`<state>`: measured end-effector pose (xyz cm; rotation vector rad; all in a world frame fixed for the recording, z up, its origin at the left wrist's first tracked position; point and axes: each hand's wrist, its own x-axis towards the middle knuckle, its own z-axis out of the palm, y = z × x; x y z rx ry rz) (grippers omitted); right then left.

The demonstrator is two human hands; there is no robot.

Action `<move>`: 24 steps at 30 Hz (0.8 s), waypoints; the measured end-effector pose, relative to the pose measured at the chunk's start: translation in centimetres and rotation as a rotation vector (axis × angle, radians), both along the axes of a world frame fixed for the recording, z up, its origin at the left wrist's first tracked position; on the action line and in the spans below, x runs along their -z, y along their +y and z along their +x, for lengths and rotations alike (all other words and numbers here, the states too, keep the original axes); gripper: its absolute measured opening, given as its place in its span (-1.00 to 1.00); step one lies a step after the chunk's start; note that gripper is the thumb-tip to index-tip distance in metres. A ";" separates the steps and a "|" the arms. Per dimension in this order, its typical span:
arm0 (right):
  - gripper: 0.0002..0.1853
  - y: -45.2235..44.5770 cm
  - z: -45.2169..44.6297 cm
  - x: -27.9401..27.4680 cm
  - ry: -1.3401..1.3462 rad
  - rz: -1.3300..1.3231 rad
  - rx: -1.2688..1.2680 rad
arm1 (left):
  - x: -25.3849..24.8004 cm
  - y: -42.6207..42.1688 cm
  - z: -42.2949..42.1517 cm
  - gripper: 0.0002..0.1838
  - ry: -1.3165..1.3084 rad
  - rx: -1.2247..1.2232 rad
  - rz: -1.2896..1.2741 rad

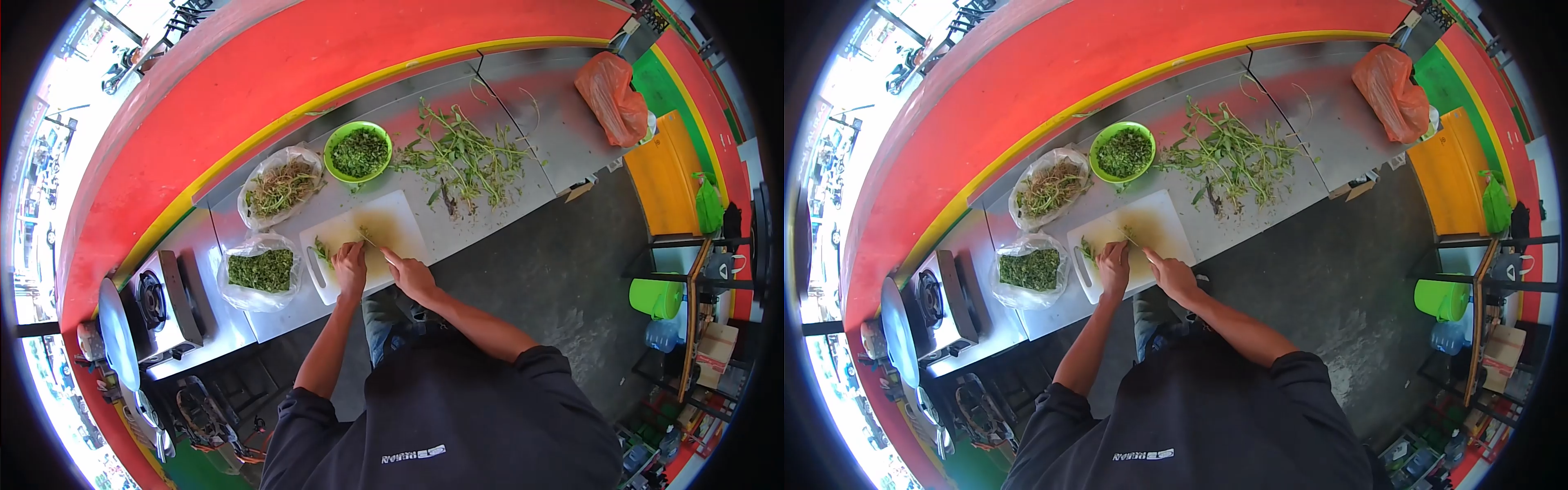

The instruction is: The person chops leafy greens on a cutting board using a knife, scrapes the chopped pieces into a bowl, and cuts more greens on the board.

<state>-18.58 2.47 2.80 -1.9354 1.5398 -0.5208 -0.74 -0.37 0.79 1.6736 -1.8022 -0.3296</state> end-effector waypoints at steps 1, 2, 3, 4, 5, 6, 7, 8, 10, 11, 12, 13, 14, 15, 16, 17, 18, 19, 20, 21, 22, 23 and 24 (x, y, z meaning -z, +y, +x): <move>-0.53 0.3 -0.2 -0.2 0.009 0.027 -0.006 | 0.2 -0.1 0.1 -0.79 -0.004 0.014 0.002; -0.54 0.5 -0.5 -0.3 0.019 0.054 -0.012 | 0.5 -0.1 0.1 -0.78 -0.006 0.029 0.005; -0.54 0.3 -0.5 -0.4 0.023 0.054 -0.015 | 0.3 -0.1 0.1 -0.78 -0.002 0.025 0.004; -0.54 -0.1 -0.3 -0.5 0.043 0.037 -0.016 | 0.1 0.0 0.1 -0.79 0.007 0.042 0.013; -0.54 -0.3 0.0 -0.6 0.060 0.021 -0.013 | -0.1 0.0 0.1 -0.79 0.013 0.063 0.022; -0.54 -0.3 0.1 -0.1 0.060 0.018 -0.010 | 0.1 0.1 0.1 -0.79 0.013 0.066 0.020; -0.55 -0.4 0.3 0.3 0.025 -0.028 -0.004 | 0.2 0.3 0.0 -0.80 0.009 0.056 0.008; -0.55 -0.5 0.6 0.7 -0.011 -0.076 0.003 | 0.3 0.2 0.0 -0.80 0.004 0.046 -0.004; -0.55 0.2 0.3 0.2 0.005 -0.031 0.004 | 0.7 -0.2 0.1 -0.80 0.003 0.050 -0.020; -0.55 0.5 0.2 -0.1 0.026 0.020 0.001 | 0.9 -0.2 0.2 -0.80 0.006 0.050 -0.031; -0.55 0.5 0.2 -0.1 0.028 0.021 -0.001 | 0.8 -0.2 0.3 -0.80 0.008 0.047 -0.029; -0.54 0.4 0.1 -0.1 0.034 0.021 -0.001 | 0.7 -0.1 0.2 -0.80 -0.022 0.051 -0.036; -0.53 0.3 0.0 -0.1 0.040 0.019 -0.001 | 0.6 -0.1 0.1 -0.79 -0.053 0.055 -0.044; -0.53 0.3 0.1 0.1 0.041 0.018 -0.001 | 0.3 0.1 0.0 -0.79 -0.052 0.054 -0.045; -0.53 0.1 0.4 0.3 0.026 -0.015 0.002 | -0.1 0.4 -0.1 -0.80 -0.070 0.036 -0.019; -0.53 -0.2 0.6 0.5 0.008 -0.049 0.008 | -0.5 0.5 -0.2 -0.80 -0.090 0.020 0.005; -0.53 -0.3 0.6 0.1 0.002 -0.053 0.011 | -0.3 0.4 -0.2 -0.80 -0.096 0.022 0.002; -0.53 -0.1 0.4 -0.4 -0.001 -0.015 0.018 | -0.1 0.5 -0.2 -0.81 -0.084 0.009 0.005; -0.52 0.1 0.2 -0.8 -0.003 0.024 0.022 | 0.1 0.6 -0.2 -0.82 -0.071 -0.008 0.011; -0.52 0.5 0.0 -0.6 -0.008 0.027 0.019 | 0.3 0.5 -0.2 -0.83 -0.055 -0.017 -0.019; -0.52 1.0 -0.4 -0.4 0.002 0.033 0.002 | 0.4 0.7 0.0 -0.83 -0.057 -0.019 -0.015; -0.52 1.2 -0.6 -0.2 0.014 0.037 -0.012 | 0.5 0.6 0.0 -0.83 -0.054 -0.010 -0.015; -0.52 1.1 -0.7 0.2 0.017 0.038 -0.011 | 0.5 0.5 -0.1 -0.83 -0.049 0.001 -0.018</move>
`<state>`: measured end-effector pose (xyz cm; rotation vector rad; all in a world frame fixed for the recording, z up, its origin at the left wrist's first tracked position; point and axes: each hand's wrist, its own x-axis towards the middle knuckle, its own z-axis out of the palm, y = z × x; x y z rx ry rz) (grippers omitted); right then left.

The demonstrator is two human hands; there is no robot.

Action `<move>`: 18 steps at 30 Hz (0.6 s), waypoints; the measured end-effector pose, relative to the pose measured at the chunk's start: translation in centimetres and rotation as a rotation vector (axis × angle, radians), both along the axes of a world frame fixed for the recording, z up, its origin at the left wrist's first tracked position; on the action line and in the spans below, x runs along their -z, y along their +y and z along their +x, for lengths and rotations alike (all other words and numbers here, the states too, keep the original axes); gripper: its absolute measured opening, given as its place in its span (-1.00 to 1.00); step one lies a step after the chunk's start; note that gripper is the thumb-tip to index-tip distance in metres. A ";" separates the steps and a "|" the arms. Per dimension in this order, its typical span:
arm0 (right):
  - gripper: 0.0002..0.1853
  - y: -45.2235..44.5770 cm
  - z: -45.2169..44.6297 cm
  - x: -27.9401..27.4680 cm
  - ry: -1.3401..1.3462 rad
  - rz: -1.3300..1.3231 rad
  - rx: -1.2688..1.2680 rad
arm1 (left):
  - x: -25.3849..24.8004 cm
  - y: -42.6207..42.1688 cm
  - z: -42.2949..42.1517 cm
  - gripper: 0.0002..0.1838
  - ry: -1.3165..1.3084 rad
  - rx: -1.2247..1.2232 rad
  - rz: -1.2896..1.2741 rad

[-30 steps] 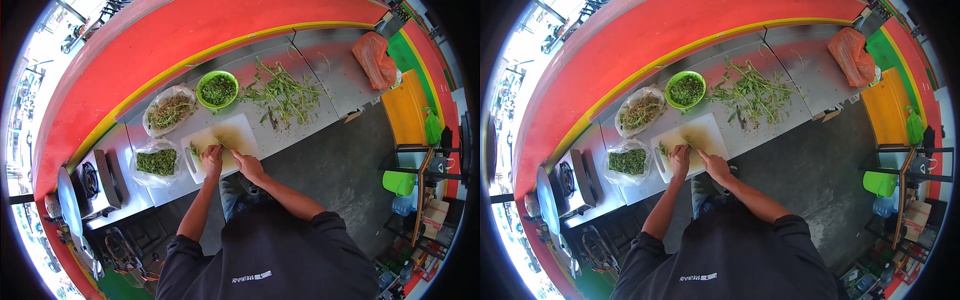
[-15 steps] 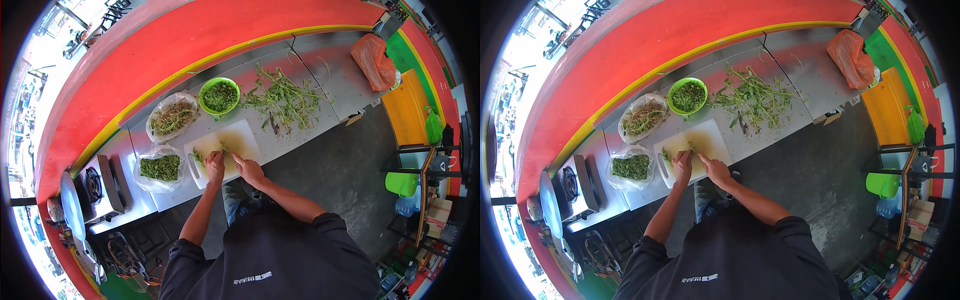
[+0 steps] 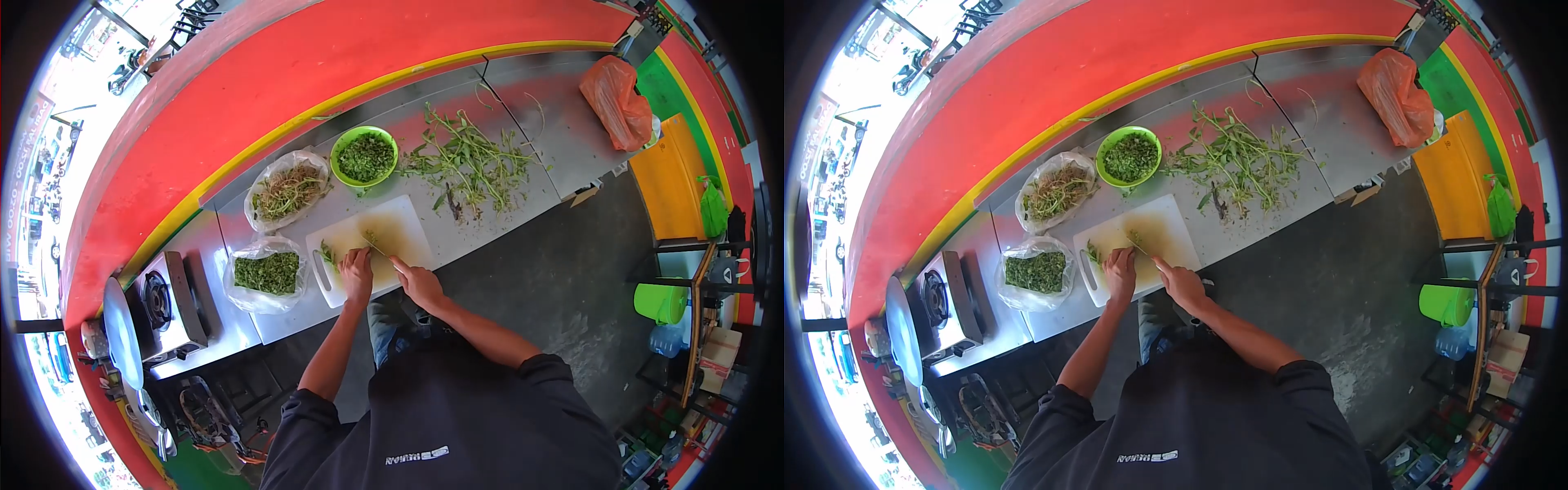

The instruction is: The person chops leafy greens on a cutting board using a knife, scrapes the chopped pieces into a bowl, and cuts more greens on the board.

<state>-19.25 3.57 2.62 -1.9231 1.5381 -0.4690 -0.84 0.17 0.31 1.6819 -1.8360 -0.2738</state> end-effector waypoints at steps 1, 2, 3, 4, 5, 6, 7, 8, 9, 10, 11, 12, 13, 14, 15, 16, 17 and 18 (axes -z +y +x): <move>-0.54 -0.2 0.2 0.4 0.017 -0.063 -0.002 | 0.0 0.0 -0.1 -0.83 0.002 0.003 -0.001; -0.55 -0.4 0.4 0.7 0.033 -0.125 -0.003 | -0.1 0.1 -0.1 -0.84 0.001 0.009 0.002; -0.55 -0.5 0.6 1.0 0.031 -0.126 0.002 | -0.1 0.1 0.0 -0.85 -0.003 0.015 0.005; -0.55 -0.6 1.0 1.2 0.013 -0.133 0.010 | -0.1 0.1 -0.1 -0.85 -0.007 0.021 0.003; -0.55 -0.7 1.2 1.5 -0.006 -0.141 0.017 | -0.1 0.0 -0.1 -0.85 0.010 0.021 0.004; -0.55 -0.6 1.2 1.1 -0.010 -0.143 0.020 | -0.1 -0.1 -0.1 -0.86 0.026 0.017 0.005; -0.53 -0.2 0.9 0.6 0.006 -0.087 0.019 | -0.1 -0.3 0.0 -0.86 0.022 0.018 0.004; -0.51 0.0 0.7 0.3 0.024 -0.028 0.016 | 0.0 -0.6 0.0 -0.86 0.027 0.016 -0.005; -0.51 0.0 0.7 0.5 0.025 -0.025 0.014 | -0.1 -0.5 -0.1 -0.86 0.034 0.014 -0.012; -0.52 0.1 0.6 0.7 0.026 -0.057 0.018 | -0.2 -0.3 -0.2 -0.86 0.037 0.012 -0.007; -0.53 -0.1 0.4 0.8 0.029 -0.093 0.022 | -0.4 -0.2 -0.2 -0.86 0.030 0.021 0.004; -0.53 -0.4 0.6 1.0 0.031 -0.096 0.021 | -0.4 -0.3 -0.2 -0.86 0.020 0.030 0.013; -0.53 -0.7 1.0 1.1 0.024 -0.102 0.028 | -0.4 -0.1 -0.3 -0.86 0.019 0.032 0.012; -0.53 -0.9 1.2 1.2 0.016 -0.109 0.038 | -0.4 0.1 -0.4 -0.86 0.013 0.021 0.019; -0.53 -1.0 1.2 0.8 0.013 -0.113 0.043 | -0.4 0.1 -0.4 -0.85 0.005 0.012 0.025; -0.53 -0.9 1.2 0.5 -0.007 -0.089 0.048 | -0.4 -0.2 -0.4 -0.85 0.002 0.015 0.021; -0.53 -0.8 1.1 0.2 -0.026 -0.063 0.050 | -0.3 -0.3 -0.4 -0.84 0.016 0.009 0.013; -0.53 -0.8 1.1 0.3 -0.027 -0.063 0.049 | -0.1 -0.4 -0.4 -0.84 0.032 0.001 0.007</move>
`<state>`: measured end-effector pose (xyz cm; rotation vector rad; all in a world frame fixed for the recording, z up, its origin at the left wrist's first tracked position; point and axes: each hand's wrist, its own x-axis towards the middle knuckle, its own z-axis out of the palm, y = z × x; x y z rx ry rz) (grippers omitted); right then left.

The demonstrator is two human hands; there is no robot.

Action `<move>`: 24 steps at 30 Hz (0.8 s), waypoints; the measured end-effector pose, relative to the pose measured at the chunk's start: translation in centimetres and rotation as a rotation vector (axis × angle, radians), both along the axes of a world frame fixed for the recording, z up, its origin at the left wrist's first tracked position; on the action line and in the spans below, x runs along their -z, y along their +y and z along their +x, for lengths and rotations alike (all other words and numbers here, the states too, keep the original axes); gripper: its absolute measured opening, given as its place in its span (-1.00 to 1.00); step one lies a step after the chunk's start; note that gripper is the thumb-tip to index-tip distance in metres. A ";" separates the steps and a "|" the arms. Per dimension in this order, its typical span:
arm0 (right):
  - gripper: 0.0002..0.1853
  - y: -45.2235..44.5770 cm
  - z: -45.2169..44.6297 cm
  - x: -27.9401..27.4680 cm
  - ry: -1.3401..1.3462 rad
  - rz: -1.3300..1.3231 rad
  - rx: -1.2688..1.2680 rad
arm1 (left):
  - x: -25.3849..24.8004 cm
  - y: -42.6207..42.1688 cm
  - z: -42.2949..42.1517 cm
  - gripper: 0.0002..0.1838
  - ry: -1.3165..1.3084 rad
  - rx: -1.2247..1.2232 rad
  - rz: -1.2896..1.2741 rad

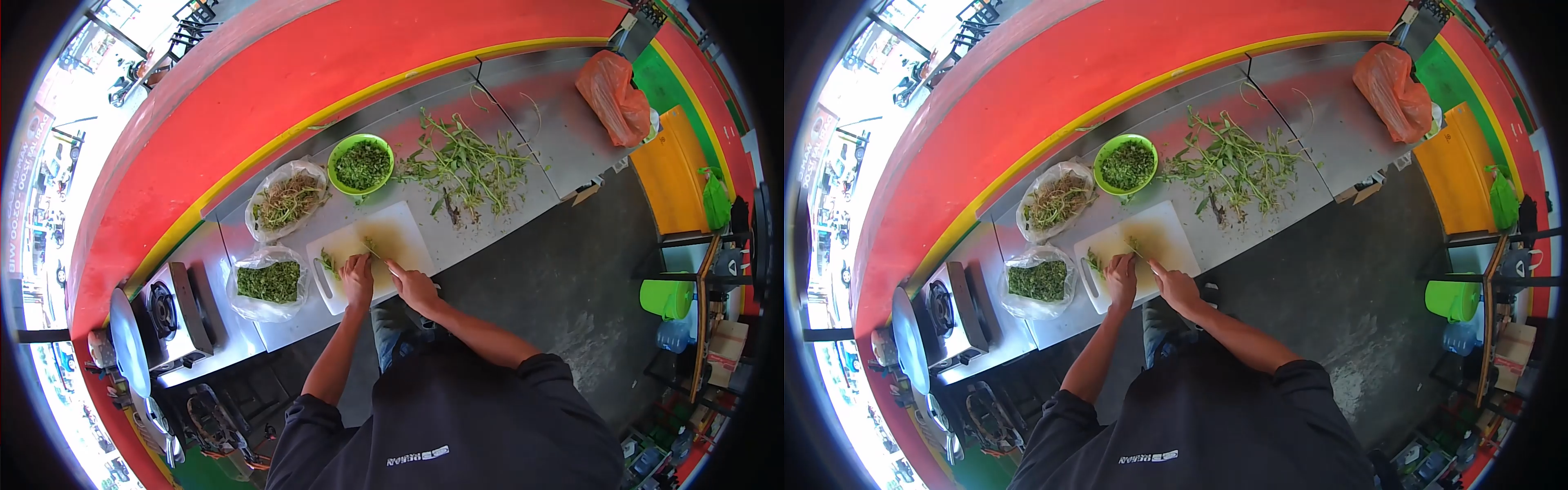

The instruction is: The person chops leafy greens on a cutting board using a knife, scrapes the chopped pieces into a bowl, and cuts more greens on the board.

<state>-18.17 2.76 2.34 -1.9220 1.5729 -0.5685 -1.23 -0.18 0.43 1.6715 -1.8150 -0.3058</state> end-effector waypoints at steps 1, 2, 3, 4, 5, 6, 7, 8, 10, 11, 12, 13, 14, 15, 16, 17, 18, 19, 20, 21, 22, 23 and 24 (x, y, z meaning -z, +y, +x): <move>-0.53 0.2 -0.2 0.1 0.016 0.018 -0.010 | 0.2 0.0 0.1 -0.84 0.002 -0.002 0.003; -0.53 0.3 -0.5 0.1 0.035 0.036 -0.021 | 0.4 0.0 0.1 -0.83 -0.004 0.008 -0.003; -0.53 0.2 -0.6 0.3 0.039 0.036 -0.026 | 0.3 -0.1 0.0 -0.82 -0.010 0.017 -0.013; -0.53 -0.2 -0.4 0.5 0.044 0.007 -0.026 | 0.1 0.0 -0.2 -0.82 -0.009 0.013 -0.015; -0.52 -0.4 -0.2 0.7 0.045 -0.021 -0.024 | -0.2 0.2 -0.2 -0.82 -0.031 0.021 -0.006; -0.52 -0.5 -0.1 0.5 0.043 -0.023 -0.021 | 0.0 0.4 -0.1 -0.81 -0.055 0.031 0.000; -0.52 -0.5 0.0 0.4 0.029 -0.006 -0.012 | 0.1 0.2 -0.1 -0.81 -0.059 0.035 -0.003; -0.51 -0.5 0.3 0.2 0.015 0.012 -0.003 | 0.3 0.0 -0.1 -0.81 -0.037 0.026 -0.010; -0.51 0.0 0.0 -0.1 0.022 0.039 -0.008 | 0.4 -0.1 0.1 -0.81 -0.014 0.010 -0.014; -0.52 0.2 -0.2 -0.3 0.035 0.069 -0.012 | 0.6 -0.2 0.1 -0.81 -0.017 0.014 -0.020; -0.52 0.2 -0.3 -0.2 0.038 0.072 -0.016 | 0.5 -0.2 0.0 -0.81 -0.019 0.019 -0.026; -0.52 0.0 -0.4 -0.2 0.037 0.051 -0.023 | 0.3 0.0 -0.2 -0.81 -0.016 0.016 -0.025; -0.53 -0.3 -0.3 -0.2 0.035 0.027 -0.028 | 0.0 0.1 -0.2 -0.82 -0.052 0.005 -0.011; -0.53 -0.4 -0.2 -0.1 0.034 0.025 -0.026 | -0.1 0.2 -0.2 -0.83 -0.089 -0.004 0.004; -0.53 -0.5 -0.1 0.0 0.030 0.018 -0.020 | -0.3 0.3 -0.3 -0.83 -0.090 0.000 0.001; -0.53 -0.5 0.1 0.1 0.025 0.010 -0.013 | -0.4 0.3 -0.5 -0.83 -0.064 -0.016 0.009; -0.53 -0.3 0.1 0.0 0.022 0.007 -0.009 | -0.4 0.3 -0.4 -0.84 -0.039 -0.034 0.018; -0.53 0.0 -0.1 -0.1 0.003 0.021 0.003 | -0.3 0.0 -0.4 -0.84 -0.041 -0.033 0.015; -0.54 0.3 -0.2 -0.1 -0.014 0.037 0.011 | -0.1 -0.2 -0.4 -0.84 -0.034 -0.032 -0.003; -0.54 0.3 -0.3 -0.2 -0.013 0.040 0.008 | -0.1 -0.1 -0.4 -0.84 -0.027 -0.030 -0.019; -0.54 0.2 -0.4 -0.2 0.046 0.038 -0.013 | 0.0 0.1 -0.4 -0.84 -0.025 -0.034 -0.016; -0.54 0.0 -0.6 -0.2 0.105 0.034 -0.034 | -0.1 0.2 -0.3 -0.85 -0.036 -0.018 -0.006; -0.54 -0.3 -0.4 0.0 0.105 0.033 -0.035 | 0.0 0.2 -0.2 -0.85 -0.048 0.000 0.003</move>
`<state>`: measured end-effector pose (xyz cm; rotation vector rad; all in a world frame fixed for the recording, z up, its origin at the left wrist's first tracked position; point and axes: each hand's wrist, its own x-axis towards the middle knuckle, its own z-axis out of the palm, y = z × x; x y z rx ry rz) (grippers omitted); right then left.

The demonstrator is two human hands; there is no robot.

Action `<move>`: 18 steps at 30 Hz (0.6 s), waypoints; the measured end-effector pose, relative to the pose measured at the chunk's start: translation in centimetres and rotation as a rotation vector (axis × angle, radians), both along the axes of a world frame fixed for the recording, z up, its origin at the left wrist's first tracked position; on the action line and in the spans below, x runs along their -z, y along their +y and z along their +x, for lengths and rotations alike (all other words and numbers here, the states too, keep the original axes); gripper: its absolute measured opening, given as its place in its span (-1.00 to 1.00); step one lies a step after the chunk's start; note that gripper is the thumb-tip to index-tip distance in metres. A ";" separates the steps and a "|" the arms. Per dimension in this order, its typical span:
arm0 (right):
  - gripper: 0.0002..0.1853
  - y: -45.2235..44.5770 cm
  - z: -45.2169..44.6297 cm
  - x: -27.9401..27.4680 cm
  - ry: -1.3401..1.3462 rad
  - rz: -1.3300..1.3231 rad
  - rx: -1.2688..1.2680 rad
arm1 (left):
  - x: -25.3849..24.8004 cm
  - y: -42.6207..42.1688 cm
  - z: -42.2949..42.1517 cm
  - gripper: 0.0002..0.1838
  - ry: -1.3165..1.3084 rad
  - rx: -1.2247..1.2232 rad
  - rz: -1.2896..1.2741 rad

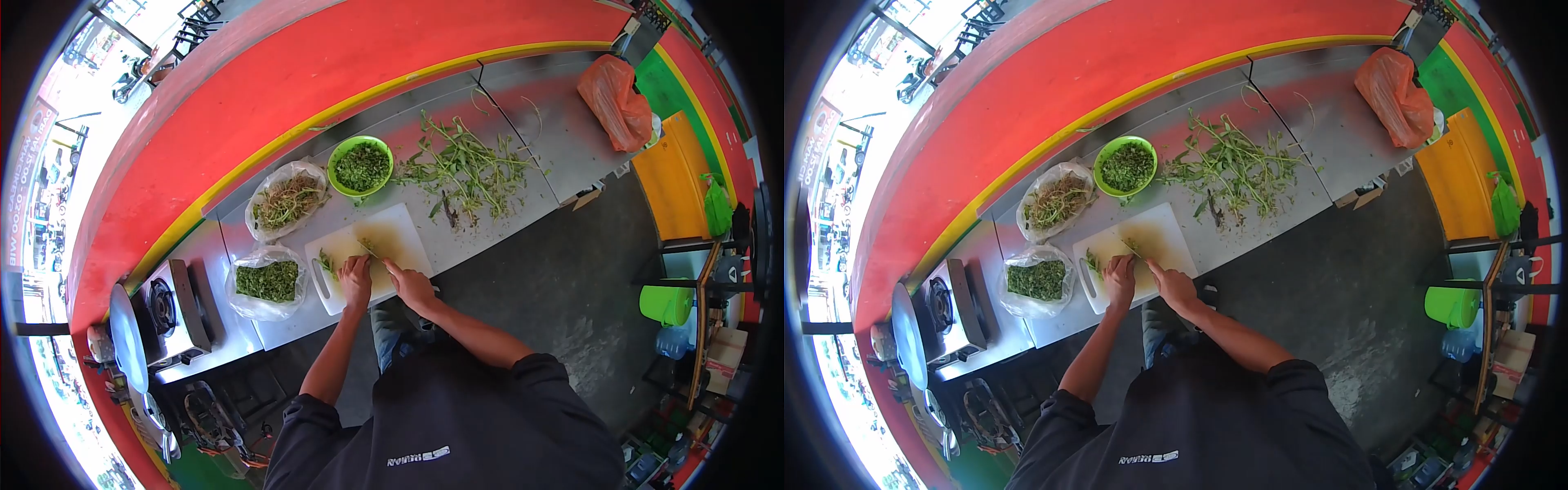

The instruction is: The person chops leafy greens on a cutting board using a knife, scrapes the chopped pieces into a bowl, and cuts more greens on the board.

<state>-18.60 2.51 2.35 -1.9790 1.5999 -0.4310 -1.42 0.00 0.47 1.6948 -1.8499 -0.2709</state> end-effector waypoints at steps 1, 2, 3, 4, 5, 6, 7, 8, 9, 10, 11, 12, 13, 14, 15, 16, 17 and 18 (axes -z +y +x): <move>-0.54 -0.3 0.4 0.2 -0.021 -0.017 0.003 | 0.0 0.1 -0.1 -0.85 -0.001 0.001 -0.002; -0.54 -0.6 0.6 0.4 -0.042 -0.036 0.009 | 0.0 0.2 -0.2 -0.85 0.002 -0.004 0.011; -0.54 -0.5 0.5 0.3 -0.045 -0.041 0.013 | 0.0 0.1 -0.2 -0.86 0.002 -0.007 0.022; -0.54 -0.1 0.5 0.3 -0.066 -0.049 0.017 | 0.0 -0.2 -0.2 -0.86 -0.001 -0.004 0.019; -0.54 0.1 0.4 0.3 -0.085 -0.055 0.017 | 0.1 -0.3 -0.2 -0.85 0.019 -0.020 0.018; -0.54 0.1 0.3 0.0 -0.085 -0.055 0.014 | 0.1 -0.3 -0.3 -0.85 0.041 -0.039 0.018; -0.54 0.4 0.0 -0.3 -0.064 -0.008 0.008 | 0.2 -0.1 -0.3 -0.85 0.044 -0.042 0.021; -0.54 0.5 -0.2 -0.5 -0.042 0.037 0.001 | 0.2 0.1 -0.2 -0.85 0.033 -0.029 0.011; -0.54 0.3 -0.2 -0.3 -0.039 0.035 -0.002 | 0.0 0.0 -0.3 -0.84 0.023 -0.016 -0.004; -0.53 0.1 0.1 0.0 -0.031 0.009 -0.007 | -0.2 0.2 -0.4 -0.84 0.022 -0.017 -0.005; -0.53 0.0 0.3 0.2 -0.025 -0.016 -0.007 | -0.4 0.5 -0.5 -0.84 0.004 -0.023 0.009; -0.53 0.0 0.3 0.1 -0.028 -0.018 -0.002 | -0.2 0.6 -0.4 -0.84 -0.016 -0.026 0.024; -0.53 0.2 0.3 0.0 -0.053 -0.017 0.018 | 0.0 0.5 -0.4 -0.84 -0.020 -0.021 0.022; -0.53 0.4 0.3 -0.2 -0.077 -0.016 0.036 | 0.2 0.2 -0.4 -0.83 0.010 -0.030 0.008; -0.53 0.7 0.1 -0.4 -0.080 -0.018 0.035 | 0.2 0.0 -0.2 -0.83 0.041 -0.043 -0.007; -0.53 1.0 -0.4 -0.6 -0.087 0.024 0.029 | 0.2 -0.1 -0.1 -0.83 0.039 -0.047 -0.007; -0.54 1.2 -0.6 -0.7 -0.092 0.066 0.024 | 0.3 -0.1 0.1 -0.82 0.037 -0.028 -0.001; -0.54 1.1 -0.7 -0.6 -0.090 0.067 0.021 | 0.1 -0.1 0.0 -0.82 0.037 -0.008 0.005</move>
